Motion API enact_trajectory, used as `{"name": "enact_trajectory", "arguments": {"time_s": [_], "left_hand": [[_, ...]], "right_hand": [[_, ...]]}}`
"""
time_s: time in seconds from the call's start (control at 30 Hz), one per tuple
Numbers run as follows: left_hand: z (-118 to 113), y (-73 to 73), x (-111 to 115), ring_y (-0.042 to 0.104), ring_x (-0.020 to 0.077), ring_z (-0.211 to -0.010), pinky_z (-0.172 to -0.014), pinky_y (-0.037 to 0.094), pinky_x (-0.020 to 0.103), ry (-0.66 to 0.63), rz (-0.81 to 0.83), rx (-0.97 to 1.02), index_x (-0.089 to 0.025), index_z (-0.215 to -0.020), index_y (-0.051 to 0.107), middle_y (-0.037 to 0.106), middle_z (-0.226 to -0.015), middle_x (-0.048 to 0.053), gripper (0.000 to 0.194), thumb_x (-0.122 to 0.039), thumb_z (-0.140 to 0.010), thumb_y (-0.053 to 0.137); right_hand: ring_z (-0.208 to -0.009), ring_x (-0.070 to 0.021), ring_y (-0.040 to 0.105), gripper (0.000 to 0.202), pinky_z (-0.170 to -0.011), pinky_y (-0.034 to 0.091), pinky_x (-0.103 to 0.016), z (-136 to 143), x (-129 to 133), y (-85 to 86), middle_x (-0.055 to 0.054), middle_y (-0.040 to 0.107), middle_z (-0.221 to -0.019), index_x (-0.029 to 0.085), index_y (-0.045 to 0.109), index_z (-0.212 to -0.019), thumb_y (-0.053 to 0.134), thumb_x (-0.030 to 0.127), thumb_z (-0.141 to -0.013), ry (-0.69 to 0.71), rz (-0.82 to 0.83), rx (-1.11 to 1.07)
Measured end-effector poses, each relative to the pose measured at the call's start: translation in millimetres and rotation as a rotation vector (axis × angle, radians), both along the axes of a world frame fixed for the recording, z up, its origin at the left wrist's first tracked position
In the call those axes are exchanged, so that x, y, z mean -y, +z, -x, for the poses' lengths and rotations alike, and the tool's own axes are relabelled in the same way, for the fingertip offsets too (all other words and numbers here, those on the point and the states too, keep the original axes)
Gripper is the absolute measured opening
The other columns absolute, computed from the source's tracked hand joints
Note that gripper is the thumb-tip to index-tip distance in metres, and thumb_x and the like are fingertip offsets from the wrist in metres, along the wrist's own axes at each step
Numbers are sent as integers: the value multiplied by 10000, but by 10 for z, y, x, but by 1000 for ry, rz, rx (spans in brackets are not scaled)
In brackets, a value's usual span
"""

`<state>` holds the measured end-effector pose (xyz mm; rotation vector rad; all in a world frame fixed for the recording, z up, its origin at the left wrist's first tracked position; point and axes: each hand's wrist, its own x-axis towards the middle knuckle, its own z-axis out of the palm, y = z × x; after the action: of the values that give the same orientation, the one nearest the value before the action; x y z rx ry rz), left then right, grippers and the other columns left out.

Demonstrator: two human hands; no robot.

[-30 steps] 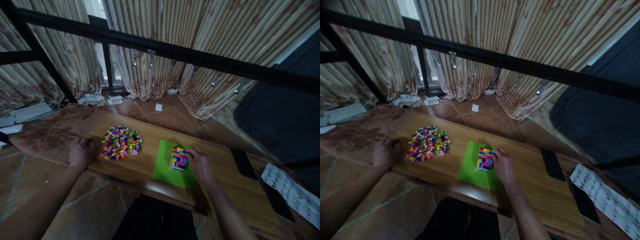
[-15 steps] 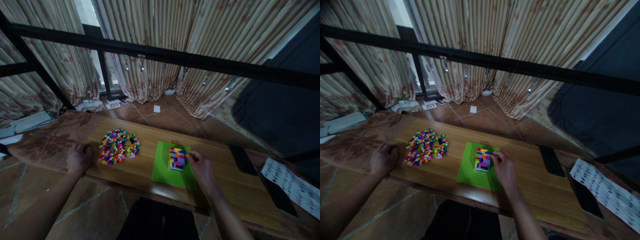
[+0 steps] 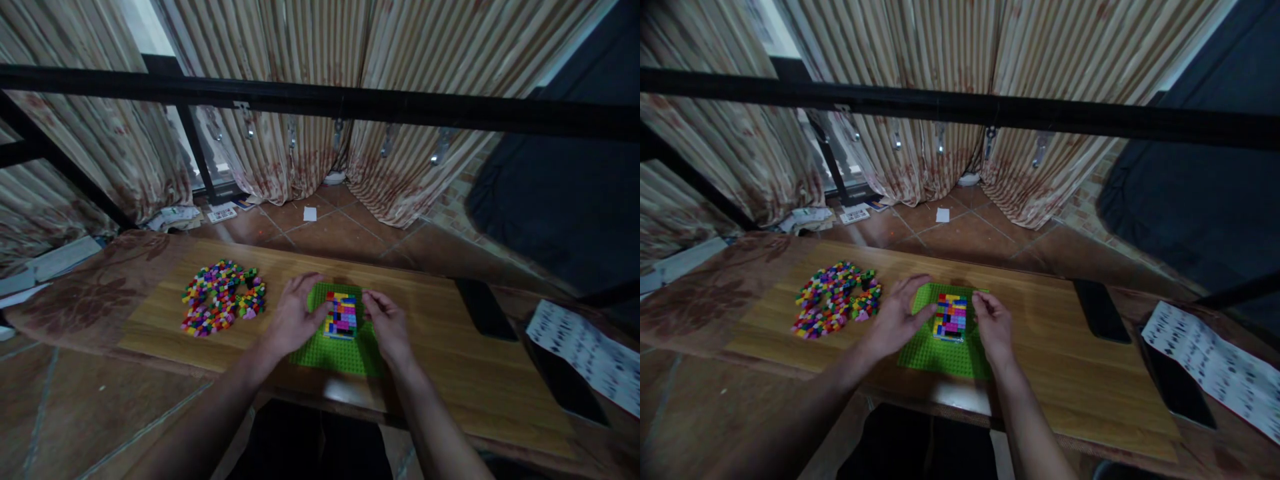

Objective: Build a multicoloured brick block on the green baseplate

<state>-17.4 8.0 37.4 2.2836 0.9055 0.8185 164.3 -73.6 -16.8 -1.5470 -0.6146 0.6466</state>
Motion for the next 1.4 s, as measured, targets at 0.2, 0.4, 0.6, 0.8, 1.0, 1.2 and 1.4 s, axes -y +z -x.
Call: {"name": "enact_trajectory", "arguments": {"time_s": [0.2, 0.4, 0.6, 0.8, 1.0, 1.2, 1.4], "left_hand": [[-470, -282, -81, 525, 248, -1207, -1048, 407, 412, -98, 250, 1, -169, -1259, 545, 594, -1276, 110, 473, -275, -804, 616], [-436, -388, -132, 552, 236, -1191, -1047, 416, 389, -87, 324, 10, -174, -1254, 564, 617, -1257, 98, 434, -256, -828, 583], [-466, -409, -122, 589, 234, -1141, -1019, 441, 366, -56, 351, 45, -143, -1208, 597, 640, -1216, 118, 400, -271, -828, 589], [-479, -433, -96, 645, 193, -996, -921, 497, 320, -62, 434, 80, -181, -1154, 632, 692, -1111, 58, 346, -270, -823, 588], [-531, -508, -97, 651, 155, -818, -783, 518, 276, -83, 541, 164, -170, -1089, 667, 718, -955, 32, 308, -291, -816, 589], [-585, -532, -107, 628, 141, -734, -689, 490, 249, -93, 565, 224, -157, -878, 707, 699, -795, 22, 216, -316, -830, 569], [-599, -565, -105, 599, 124, -661, -618, 463, 229, -80, 605, 250, -158, -870, 707, 680, -743, 9, 215, -327, -816, 585]], "right_hand": [[-687, -164, 611, 421, -582, 466, -266, 48, -57, -52, -42, 719, -836, 197, 718, -906, 694, 552, -681, 68, 5, -89], [-701, -167, 638, 396, -682, 507, -303, 83, -81, -93, -32, 721, -818, 195, 718, -875, 765, 500, -627, 82, -28, -254], [-690, -172, 643, 397, -659, 517, -305, 77, -72, -84, -35, 721, -810, 200, 717, -878, 761, 506, -628, 87, -30, -262], [-678, -174, 641, 387, -648, 516, -308, 75, -87, -87, -31, 720, -788, 197, 715, -852, 761, 506, -623, 73, -27, -232], [-690, -164, 633, 337, -679, 503, -302, 78, -80, -93, -19, 713, -782, 195, 717, -836, 762, 461, -634, 69, -21, -224], [-687, -159, 626, 311, -687, 495, -297, 78, -95, -91, -16, 710, -770, 192, 719, -805, 760, 452, -639, 49, -10, -208], [-662, -161, 624, 320, -671, 500, -302, 69, -97, -70, -21, 713, -756, 190, 721, -795, 766, 458, -626, 60, -1, -196]]}}
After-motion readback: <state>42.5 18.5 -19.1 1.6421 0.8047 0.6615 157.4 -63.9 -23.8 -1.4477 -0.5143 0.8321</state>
